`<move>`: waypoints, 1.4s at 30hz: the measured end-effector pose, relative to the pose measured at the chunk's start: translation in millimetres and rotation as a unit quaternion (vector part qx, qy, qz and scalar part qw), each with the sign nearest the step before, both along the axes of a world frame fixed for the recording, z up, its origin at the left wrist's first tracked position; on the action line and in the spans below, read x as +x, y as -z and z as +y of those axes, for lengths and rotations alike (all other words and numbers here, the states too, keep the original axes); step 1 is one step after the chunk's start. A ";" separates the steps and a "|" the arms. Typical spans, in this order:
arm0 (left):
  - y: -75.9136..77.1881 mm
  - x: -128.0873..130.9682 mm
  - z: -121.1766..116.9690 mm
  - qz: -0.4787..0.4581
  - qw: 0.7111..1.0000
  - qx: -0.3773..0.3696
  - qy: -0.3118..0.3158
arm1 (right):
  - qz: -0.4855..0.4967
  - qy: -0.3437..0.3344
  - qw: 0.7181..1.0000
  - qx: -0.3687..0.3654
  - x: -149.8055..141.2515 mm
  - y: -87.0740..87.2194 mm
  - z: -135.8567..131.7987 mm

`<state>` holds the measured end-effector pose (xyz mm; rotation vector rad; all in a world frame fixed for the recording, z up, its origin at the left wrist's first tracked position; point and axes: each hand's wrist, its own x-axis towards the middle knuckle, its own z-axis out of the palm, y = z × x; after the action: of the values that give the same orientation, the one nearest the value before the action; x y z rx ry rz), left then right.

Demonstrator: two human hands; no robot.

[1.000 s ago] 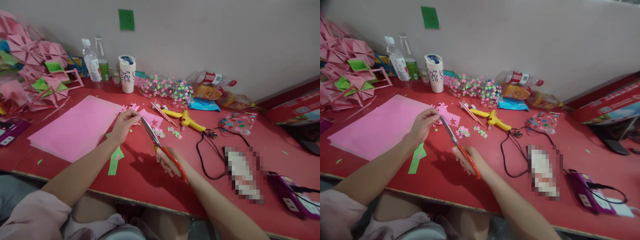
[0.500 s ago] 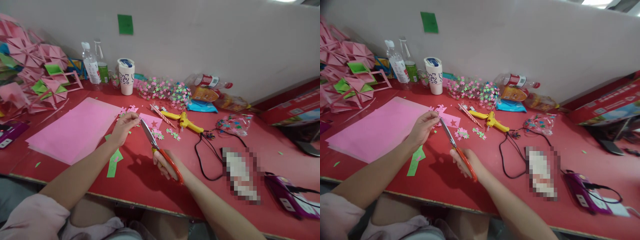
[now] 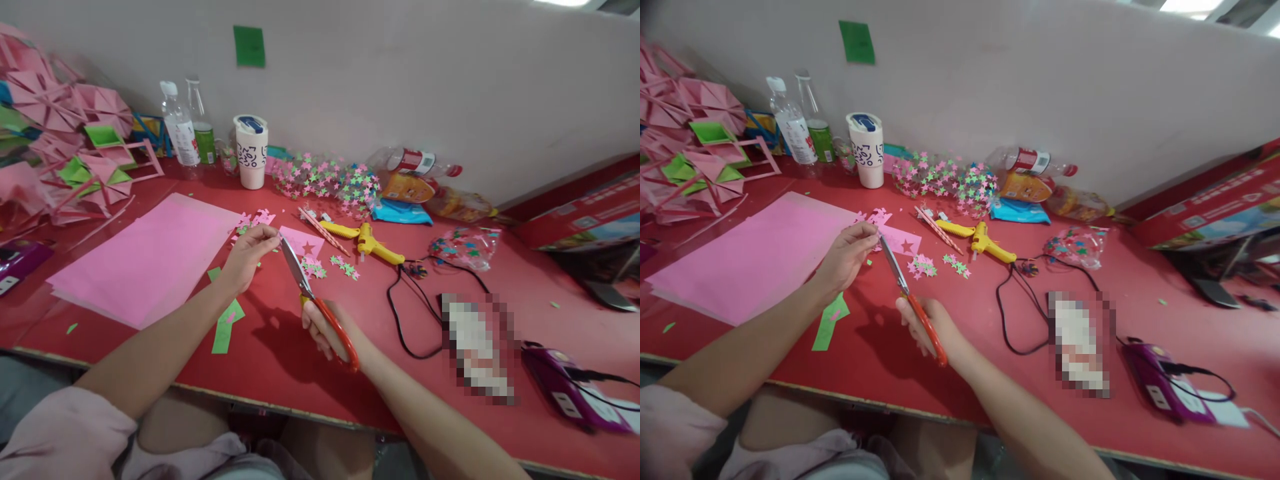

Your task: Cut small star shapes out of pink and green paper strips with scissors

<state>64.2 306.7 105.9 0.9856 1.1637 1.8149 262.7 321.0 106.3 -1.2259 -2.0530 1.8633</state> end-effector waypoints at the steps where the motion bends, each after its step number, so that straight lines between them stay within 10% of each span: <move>1: 0.1 0.1 0.3 0.001 1.000 -0.001 0.000 | -0.001 0.001 1.000 -0.001 0.2 0.3 0.3; 42: -0.7 6.2 -1.4 -0.069 0.997 -0.037 0.024 | -0.028 0.026 0.999 0.007 -2.5 -2.9 3.2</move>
<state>70.4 305.3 106.7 0.8256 1.1059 1.7602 260.1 324.2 109.2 -1.3299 -2.0393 1.8081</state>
